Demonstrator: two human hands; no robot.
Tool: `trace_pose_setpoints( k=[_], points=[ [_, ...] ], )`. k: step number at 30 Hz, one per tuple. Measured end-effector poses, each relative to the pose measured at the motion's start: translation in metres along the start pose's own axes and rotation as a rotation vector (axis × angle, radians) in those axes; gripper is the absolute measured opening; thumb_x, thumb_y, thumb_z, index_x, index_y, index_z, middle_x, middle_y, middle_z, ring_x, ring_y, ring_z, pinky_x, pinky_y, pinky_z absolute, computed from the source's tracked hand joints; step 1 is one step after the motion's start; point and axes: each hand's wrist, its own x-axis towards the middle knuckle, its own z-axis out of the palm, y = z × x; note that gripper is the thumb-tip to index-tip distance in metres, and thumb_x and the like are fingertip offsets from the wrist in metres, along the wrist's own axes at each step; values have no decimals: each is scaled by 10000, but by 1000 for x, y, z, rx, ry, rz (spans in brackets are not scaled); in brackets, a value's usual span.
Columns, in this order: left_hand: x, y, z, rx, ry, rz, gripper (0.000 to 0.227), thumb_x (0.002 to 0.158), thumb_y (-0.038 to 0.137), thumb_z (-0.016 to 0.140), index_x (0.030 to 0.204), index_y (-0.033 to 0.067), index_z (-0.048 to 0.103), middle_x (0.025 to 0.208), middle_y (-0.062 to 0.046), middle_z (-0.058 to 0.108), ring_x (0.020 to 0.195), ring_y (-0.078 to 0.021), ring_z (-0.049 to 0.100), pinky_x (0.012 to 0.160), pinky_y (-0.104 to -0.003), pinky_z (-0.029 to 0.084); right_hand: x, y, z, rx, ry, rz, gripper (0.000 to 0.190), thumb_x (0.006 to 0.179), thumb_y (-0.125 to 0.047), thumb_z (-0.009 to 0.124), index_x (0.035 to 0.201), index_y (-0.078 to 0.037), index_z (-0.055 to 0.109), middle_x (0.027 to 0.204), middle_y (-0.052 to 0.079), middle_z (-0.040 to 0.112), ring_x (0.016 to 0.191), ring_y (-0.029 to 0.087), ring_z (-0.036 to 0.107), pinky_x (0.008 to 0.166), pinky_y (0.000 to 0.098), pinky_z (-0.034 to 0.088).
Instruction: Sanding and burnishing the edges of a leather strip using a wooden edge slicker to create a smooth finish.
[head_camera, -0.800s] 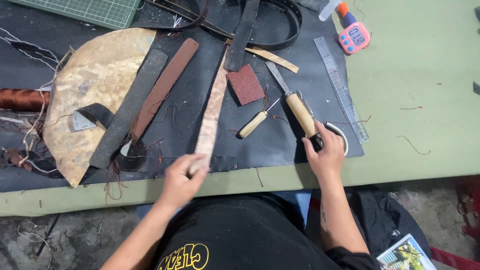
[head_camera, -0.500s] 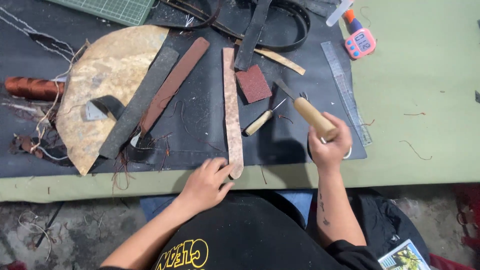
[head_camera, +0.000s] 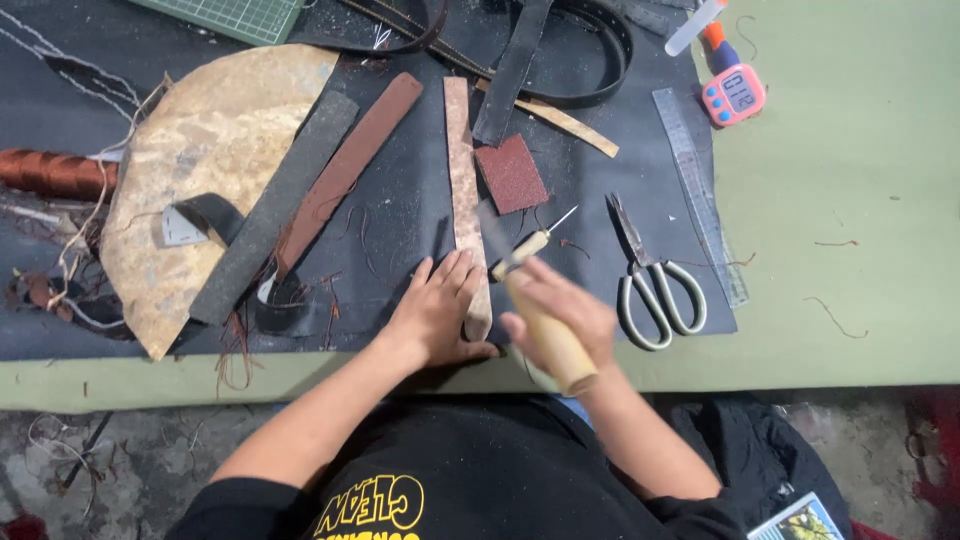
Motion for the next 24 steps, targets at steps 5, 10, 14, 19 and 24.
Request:
trace_pose_setpoints(
  k=[5, 10, 14, 19, 24],
  points=[
    [-3, -4, -5, -120, 49, 13, 1194, 694, 822, 716, 1508, -2, 427, 1586, -255, 387, 1492, -404, 336, 1177, -626, 245, 6, -7, 23, 17, 13, 13, 271, 760, -137, 882, 1012, -80, 801, 1054, 186, 804, 1031, 388, 761, 840, 446, 637],
    [-4, -2, -9, -139, 118, 28, 1204, 652, 815, 745, 1488, -8, 476, 1528, -263, 465, 1444, -428, 406, 1142, -653, 286, 30, 19, 39, -7, 77, 126, 312, 789, -176, 884, 1083, -111, 800, 1116, 158, 793, 1043, 373, 740, 858, 427, 628],
    [-6, -5, -14, -108, 151, 61, 1175, 707, 892, 617, 1454, -8, 513, 1515, -254, 487, 1443, -401, 427, 1142, -614, 306, 42, 19, 53, -57, 46, 65, 332, 805, -217, 888, 1096, -102, 776, 1132, 174, 783, 1039, 363, 751, 837, 420, 625],
    [-5, -10, 9, -99, 171, 53, 1205, 649, 894, 668, 1439, -2, 516, 1525, -236, 476, 1437, -387, 434, 1149, -594, 308, 21, -5, 32, -68, -21, 22, 321, 771, -159, 881, 1068, -75, 791, 1074, 205, 787, 982, 389, 776, 784, 442, 643],
    [-3, -3, -6, -93, 113, 38, 1207, 639, 862, 705, 1460, 2, 494, 1533, -238, 465, 1453, -395, 405, 1156, -608, 290, 22, 19, 50, -99, 7, -25, 340, 776, -119, 880, 1095, -69, 773, 1130, 237, 768, 973, 425, 762, 730, 469, 631]
  ],
)
